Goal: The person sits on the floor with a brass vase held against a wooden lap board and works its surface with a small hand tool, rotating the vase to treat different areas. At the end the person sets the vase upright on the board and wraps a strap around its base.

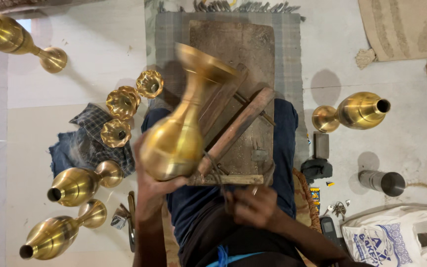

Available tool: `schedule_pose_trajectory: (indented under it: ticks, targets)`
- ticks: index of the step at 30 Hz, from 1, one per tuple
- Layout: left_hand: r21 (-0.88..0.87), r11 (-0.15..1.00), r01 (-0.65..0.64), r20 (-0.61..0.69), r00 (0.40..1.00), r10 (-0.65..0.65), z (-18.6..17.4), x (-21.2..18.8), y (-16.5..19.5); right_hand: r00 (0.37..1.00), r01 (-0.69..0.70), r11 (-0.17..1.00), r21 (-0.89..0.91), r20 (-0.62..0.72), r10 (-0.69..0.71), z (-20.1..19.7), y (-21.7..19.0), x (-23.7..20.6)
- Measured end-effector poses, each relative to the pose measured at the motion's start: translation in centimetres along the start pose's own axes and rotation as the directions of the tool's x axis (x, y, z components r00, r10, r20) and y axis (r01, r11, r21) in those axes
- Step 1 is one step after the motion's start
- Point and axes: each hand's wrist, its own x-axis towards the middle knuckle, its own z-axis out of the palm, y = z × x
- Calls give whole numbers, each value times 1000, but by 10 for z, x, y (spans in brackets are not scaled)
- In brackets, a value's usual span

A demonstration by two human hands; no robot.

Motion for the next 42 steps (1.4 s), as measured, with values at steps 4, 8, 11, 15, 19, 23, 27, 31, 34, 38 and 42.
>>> schedule_pose_trajectory:
  ticks: [4, 8, 11, 15, 19, 23, 27, 31, 34, 38, 42]
  targets:
    - [-41, 987, -155, -210, 967, 143, -33, -29, -7, 913, -405, 910, -91, 3, 407, 35, 13, 25]
    - [-155, 957, -246, -354, 918, 179, -65, -60, -18, 915, -314, 900, -302, 157, 372, 80, 10, 54]
    - [-176, 940, -294, -364, 906, 215, -88, -84, -26, 882, -327, 918, -224, 276, 382, 102, 10, 55]
    - [-164, 939, -303, -424, 881, 211, -106, -98, -36, 916, -263, 962, -80, 292, 275, 114, 24, 38]
    - [-132, 947, -292, -437, 875, 209, -105, -99, -37, 903, -222, 974, 46, 386, 187, 96, 51, 26]
    - [-103, 957, -273, -397, 893, 212, -88, -96, -26, 901, -146, 977, 154, 428, 67, 42, 79, 17]
    - [-74, 958, -278, -340, 910, 238, -69, -77, -18, 896, -45, 991, 125, 445, -15, 5, 90, 1]
    - [-53, 957, -286, -304, 917, 257, -56, -64, -13, 966, -193, 975, 110, 196, 169, 2, 63, -24]
    - [-41, 957, -286, -286, 921, 263, -49, -60, -11, 909, -374, 909, 184, -119, 398, 6, 55, -25]
    - [-33, 958, -286, -266, 926, 268, -45, -55, -11, 740, -671, 739, -54, 8, 673, 20, 78, 13]
    - [-25, 958, -287, -248, 930, 272, -44, -50, -12, 440, -631, 501, -593, 258, 860, 65, 85, 57]
